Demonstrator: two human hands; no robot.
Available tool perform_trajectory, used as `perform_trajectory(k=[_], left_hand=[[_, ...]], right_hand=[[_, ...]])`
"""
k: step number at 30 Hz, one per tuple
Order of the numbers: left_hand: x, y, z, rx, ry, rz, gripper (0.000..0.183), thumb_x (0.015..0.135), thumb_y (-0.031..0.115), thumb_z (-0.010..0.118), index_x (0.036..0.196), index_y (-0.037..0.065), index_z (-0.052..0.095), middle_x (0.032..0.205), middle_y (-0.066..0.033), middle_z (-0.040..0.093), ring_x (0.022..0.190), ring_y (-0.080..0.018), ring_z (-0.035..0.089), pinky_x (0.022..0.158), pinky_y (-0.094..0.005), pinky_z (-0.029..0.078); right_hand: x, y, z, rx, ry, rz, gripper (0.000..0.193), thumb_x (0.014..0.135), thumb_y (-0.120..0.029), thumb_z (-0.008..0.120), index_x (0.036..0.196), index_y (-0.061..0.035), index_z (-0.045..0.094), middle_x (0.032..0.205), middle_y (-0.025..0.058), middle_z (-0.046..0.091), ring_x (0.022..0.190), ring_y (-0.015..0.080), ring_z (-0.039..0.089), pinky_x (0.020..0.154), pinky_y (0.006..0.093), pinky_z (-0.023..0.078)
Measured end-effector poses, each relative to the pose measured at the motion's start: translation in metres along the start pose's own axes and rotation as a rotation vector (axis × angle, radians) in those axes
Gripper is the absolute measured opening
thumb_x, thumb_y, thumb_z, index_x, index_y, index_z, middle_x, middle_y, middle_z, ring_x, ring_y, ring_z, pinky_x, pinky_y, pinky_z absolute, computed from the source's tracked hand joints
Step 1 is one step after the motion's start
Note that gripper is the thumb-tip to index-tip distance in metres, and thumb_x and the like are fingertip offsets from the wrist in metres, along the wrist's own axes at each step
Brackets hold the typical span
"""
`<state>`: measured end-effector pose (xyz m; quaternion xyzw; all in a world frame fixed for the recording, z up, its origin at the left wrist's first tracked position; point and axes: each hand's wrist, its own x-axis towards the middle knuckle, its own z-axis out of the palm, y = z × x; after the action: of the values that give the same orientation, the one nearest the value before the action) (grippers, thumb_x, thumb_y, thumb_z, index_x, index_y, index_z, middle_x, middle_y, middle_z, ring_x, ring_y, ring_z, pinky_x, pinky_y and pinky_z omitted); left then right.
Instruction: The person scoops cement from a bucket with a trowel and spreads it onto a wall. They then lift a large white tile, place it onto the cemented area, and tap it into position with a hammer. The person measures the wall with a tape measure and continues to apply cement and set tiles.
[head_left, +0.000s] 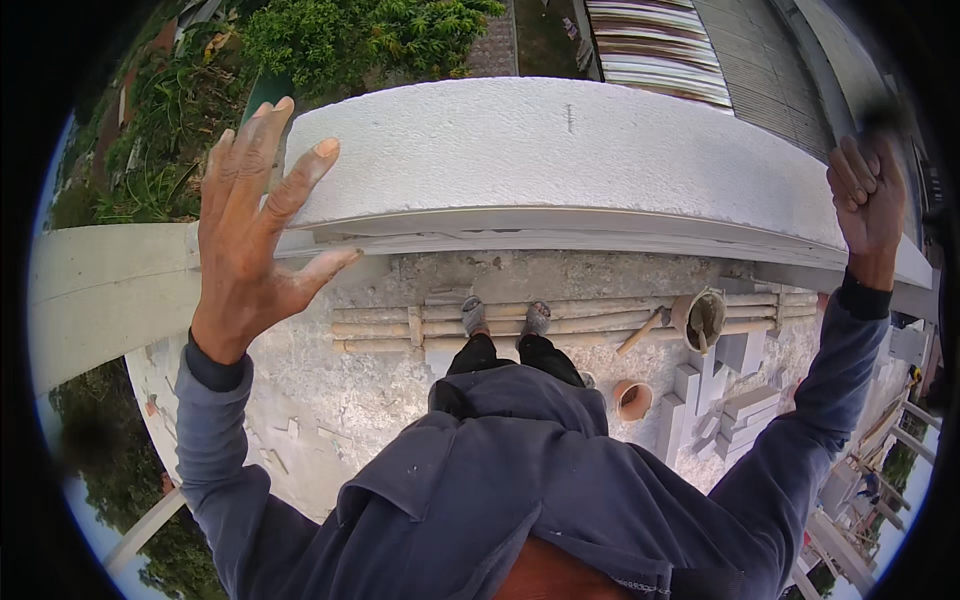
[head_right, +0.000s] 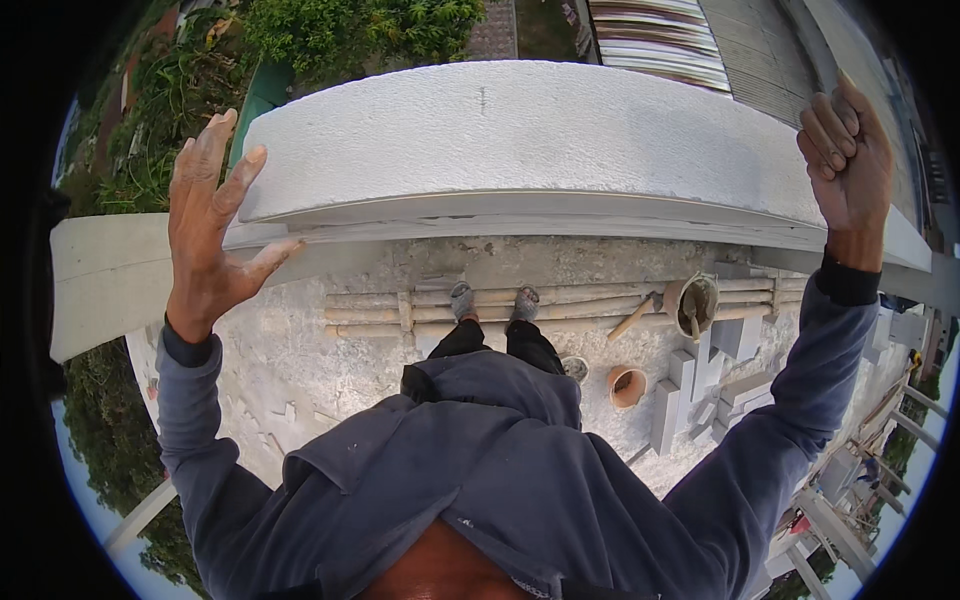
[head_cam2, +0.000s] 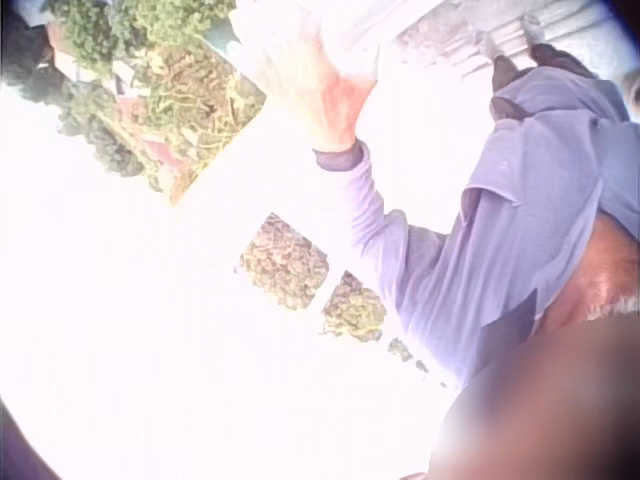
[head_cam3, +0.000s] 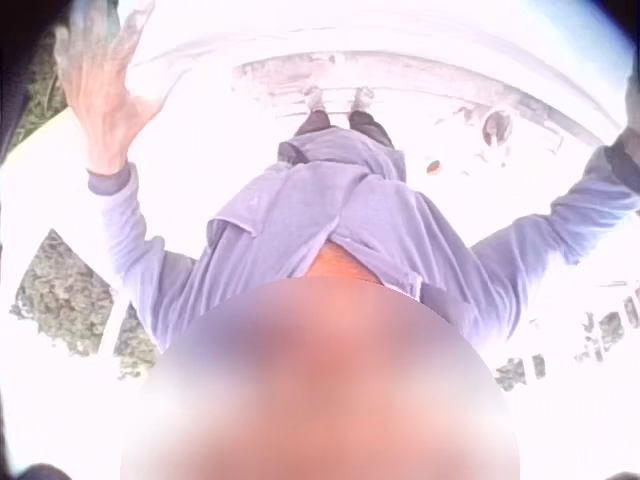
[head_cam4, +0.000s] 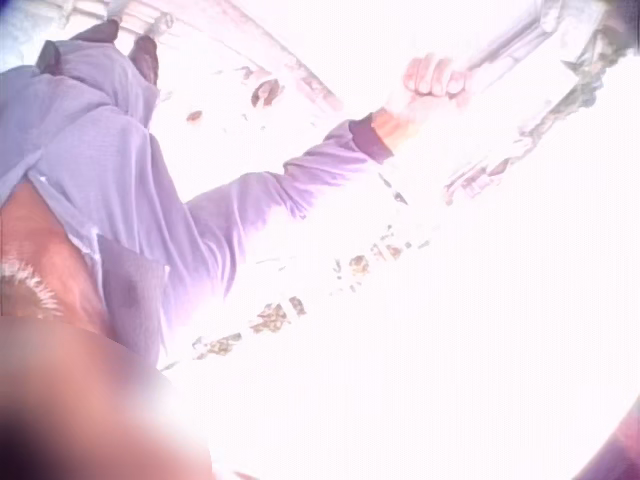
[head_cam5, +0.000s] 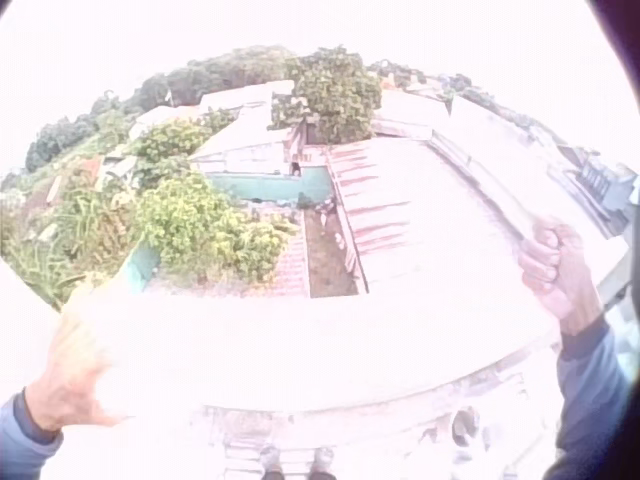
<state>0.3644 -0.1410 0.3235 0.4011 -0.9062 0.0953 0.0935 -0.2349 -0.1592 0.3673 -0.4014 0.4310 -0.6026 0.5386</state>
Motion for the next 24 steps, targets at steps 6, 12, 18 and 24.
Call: perform_trajectory(k=[6,12,18,24], left_hand=[[-0.089,0.017,0.075,-0.468,0.258,-0.077,0.096,0.070,0.031,0.093,0.151,0.011,0.046,0.146,-0.0189,0.052,0.139,-0.0376,0.047,0.117,-0.0542,0.037],[-0.062,-0.050,0.126,-0.705,-0.007,-0.398,0.126,0.064,0.046,0.095,0.161,0.006,0.024,0.161,-0.0201,0.036,0.147,-0.0430,0.037,0.124,-0.0554,0.026],[-0.017,-0.071,0.149,-0.807,-0.277,-0.197,0.132,0.058,0.048,0.097,0.161,0.008,0.025,0.162,-0.0189,0.036,0.147,-0.0432,0.036,0.125,-0.0561,0.024],[-0.003,-0.072,0.166,-0.949,-0.416,-0.255,0.125,0.053,0.035,0.099,0.156,0.006,0.034,0.146,-0.0187,0.049,0.139,-0.0415,0.041,0.122,-0.0511,0.031]], right_hand=[[-0.013,0.018,0.059,-0.123,-0.039,0.040,0.043,0.112,-0.027,0.044,0.071,-0.0173,0.040,0.056,-0.0038,0.039,0.044,0.0040,0.035,0.039,0.0169,0.037],[-0.009,0.047,0.124,-0.014,-0.116,0.055,0.045,0.113,-0.028,0.042,0.069,-0.0183,0.039,0.055,-0.0044,0.038,0.045,0.0043,0.032,0.038,0.0185,0.034],[-0.006,0.093,0.184,0.050,-0.172,0.073,0.045,0.108,-0.026,0.048,0.065,-0.0190,0.038,0.052,-0.0051,0.033,0.043,0.0056,0.027,0.037,0.0213,0.027],[-0.012,0.087,0.192,0.024,-0.194,-0.017,0.049,0.107,-0.026,0.050,0.062,-0.0186,0.034,0.052,-0.0052,0.031,0.042,0.0056,0.025,0.038,0.0218,0.025]])
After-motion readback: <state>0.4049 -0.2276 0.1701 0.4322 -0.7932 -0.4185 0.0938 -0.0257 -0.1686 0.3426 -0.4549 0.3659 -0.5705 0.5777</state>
